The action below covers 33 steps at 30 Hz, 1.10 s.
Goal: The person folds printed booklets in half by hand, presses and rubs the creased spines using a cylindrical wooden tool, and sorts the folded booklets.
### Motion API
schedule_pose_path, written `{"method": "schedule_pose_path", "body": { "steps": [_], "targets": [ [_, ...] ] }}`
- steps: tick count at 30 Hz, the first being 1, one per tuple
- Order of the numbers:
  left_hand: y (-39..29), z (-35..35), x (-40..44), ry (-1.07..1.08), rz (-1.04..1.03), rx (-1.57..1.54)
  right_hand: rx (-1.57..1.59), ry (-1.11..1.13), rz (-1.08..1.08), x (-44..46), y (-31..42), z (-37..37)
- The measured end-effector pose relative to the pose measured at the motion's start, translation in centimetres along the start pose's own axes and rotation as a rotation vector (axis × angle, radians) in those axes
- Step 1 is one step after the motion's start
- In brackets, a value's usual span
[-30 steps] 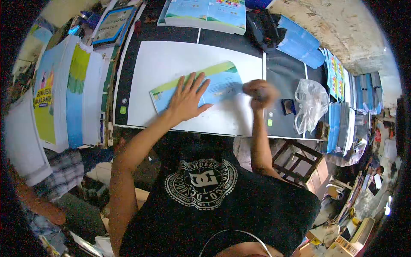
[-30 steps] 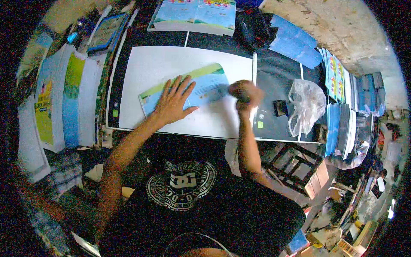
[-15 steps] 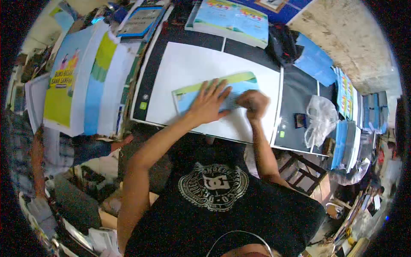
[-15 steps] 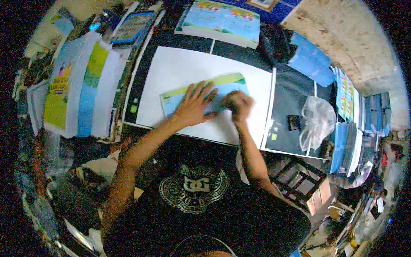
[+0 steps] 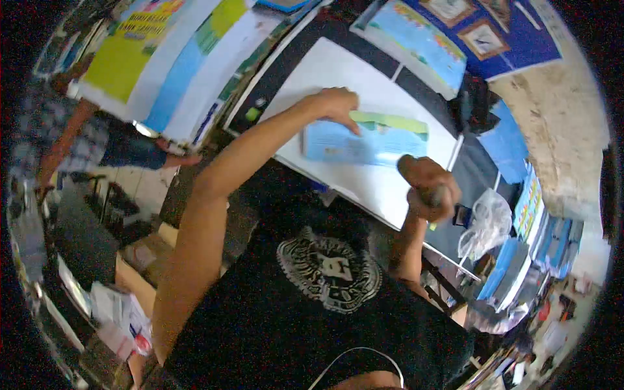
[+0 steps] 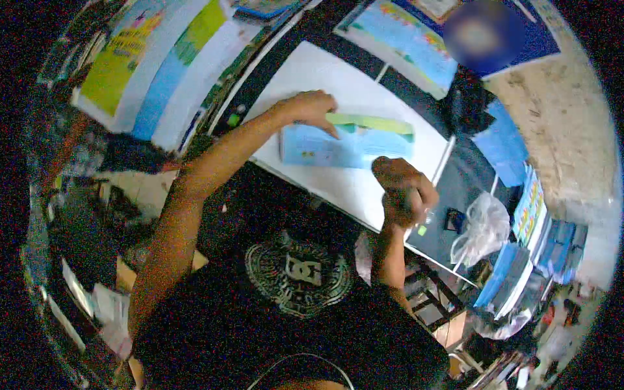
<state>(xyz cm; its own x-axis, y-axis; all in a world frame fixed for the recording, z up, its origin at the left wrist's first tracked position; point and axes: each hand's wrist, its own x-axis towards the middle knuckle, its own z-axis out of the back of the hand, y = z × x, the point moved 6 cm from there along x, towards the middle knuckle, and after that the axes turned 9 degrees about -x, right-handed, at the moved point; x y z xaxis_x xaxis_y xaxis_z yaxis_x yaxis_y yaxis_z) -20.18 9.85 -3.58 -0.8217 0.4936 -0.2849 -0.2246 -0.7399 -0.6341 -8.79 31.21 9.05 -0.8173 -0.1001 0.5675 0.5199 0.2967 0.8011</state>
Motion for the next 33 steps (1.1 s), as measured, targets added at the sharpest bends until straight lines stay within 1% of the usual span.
{"method": "schedule_pose_path", "body": {
  "steps": [1,3,4,5,6,7,9,12,14,15,16,18,20,21,23,24,25,26,28,29,30,32,33],
  "targets": [
    [0.0,-0.7,-0.5,-0.007,-0.01,-0.029,-0.061,0.026,-0.032,-0.8,-0.6,-0.9],
    [0.0,-0.7,-0.9,0.013,0.039,-0.038,-0.221,0.064,-0.061,-2.2,-2.0,-1.3],
    [-0.2,-0.7,-0.7,0.018,0.049,-0.042,-0.418,0.064,-0.127,-3.8,-5.6,-0.7],
    [-0.1,-0.6,-0.9,-0.023,-0.001,-0.062,-0.541,0.051,-0.188,-6.0,-9.2,0.8],
    [-0.3,-0.3,-0.5,-0.045,-0.022,-0.058,-0.577,0.061,-0.224,-7.0,-11.6,2.2],
    [0.1,0.2,-0.6,-0.062,-0.029,-0.045,-0.582,0.085,-0.252,-6.9,-12.2,2.0],
    [-0.1,-1.5,-1.4,-0.041,-0.044,-0.044,-0.498,0.054,-0.205,-8.2,-11.4,1.4],
    [-0.4,-0.4,-1.6,-0.084,-0.051,-0.023,-0.317,0.09,-0.267,-3.5,-5.5,-3.2],
    [-0.4,-0.1,-1.8,-0.022,-0.005,-0.053,-0.062,0.163,-0.023,-1.4,-1.1,-7.2],
    [-0.4,-0.3,-1.7,0.017,0.012,-0.066,0.031,0.213,0.038,-1.0,0.0,-8.6],
    [-0.4,-0.4,-1.6,-0.01,-0.028,-0.057,0.0,0.283,0.106,-1.4,-0.8,-9.0],
    [-0.1,-0.8,-1.1,-0.071,-0.113,-0.034,-0.504,0.42,-0.272,-3.5,-6.6,-10.2],
    [-0.4,-1.4,-1.1,-0.134,-0.156,-0.042,-0.396,0.36,-0.316,-5.3,-9.6,-8.4],
    [0.1,-1.0,-1.5,-0.171,-0.162,-0.04,-0.326,0.338,-0.337,-5.0,-10.4,-9.0],
    [0.5,-1.8,-1.4,-0.149,-0.125,-0.069,-0.283,0.333,-0.391,-5.9,-10.5,-8.6],
    [0.6,-1.3,-0.9,-0.152,-0.113,-0.073,-0.265,0.334,-0.4,-5.1,-10.3,-8.8],
    [0.6,-0.7,-0.6,-0.155,-0.124,-0.069,-0.172,0.303,-0.348,-3.8,-7.9,-10.1],
    [0.7,-0.5,-0.5,-0.159,-0.129,-0.071,-0.156,0.323,-0.221,-2.3,-5.1,-11.2],
    [0.6,-1.4,-0.7,-0.141,-0.136,-0.089,0.137,0.403,-0.057,-1.2,-3.1,-13.3],
    [0.2,-1.1,-0.8,-0.156,-0.16,-0.06,-0.087,0.419,-0.072,-1.7,-4.0,-13.9],
    [0.1,-1.1,-0.9,-0.132,-0.141,-0.076,-0.312,0.43,-0.083,-2.5,-5.8,-14.3],
    [-0.1,-0.5,-1.5,-0.094,-0.106,-0.102,-0.31,0.482,-0.161,-5.7,-11.9,-13.8],
    [0.2,0.0,-1.0,-0.129,-0.112,-0.097,-0.278,0.534,-0.178,-5.3,-12.3,-13.5]
  ]
}}
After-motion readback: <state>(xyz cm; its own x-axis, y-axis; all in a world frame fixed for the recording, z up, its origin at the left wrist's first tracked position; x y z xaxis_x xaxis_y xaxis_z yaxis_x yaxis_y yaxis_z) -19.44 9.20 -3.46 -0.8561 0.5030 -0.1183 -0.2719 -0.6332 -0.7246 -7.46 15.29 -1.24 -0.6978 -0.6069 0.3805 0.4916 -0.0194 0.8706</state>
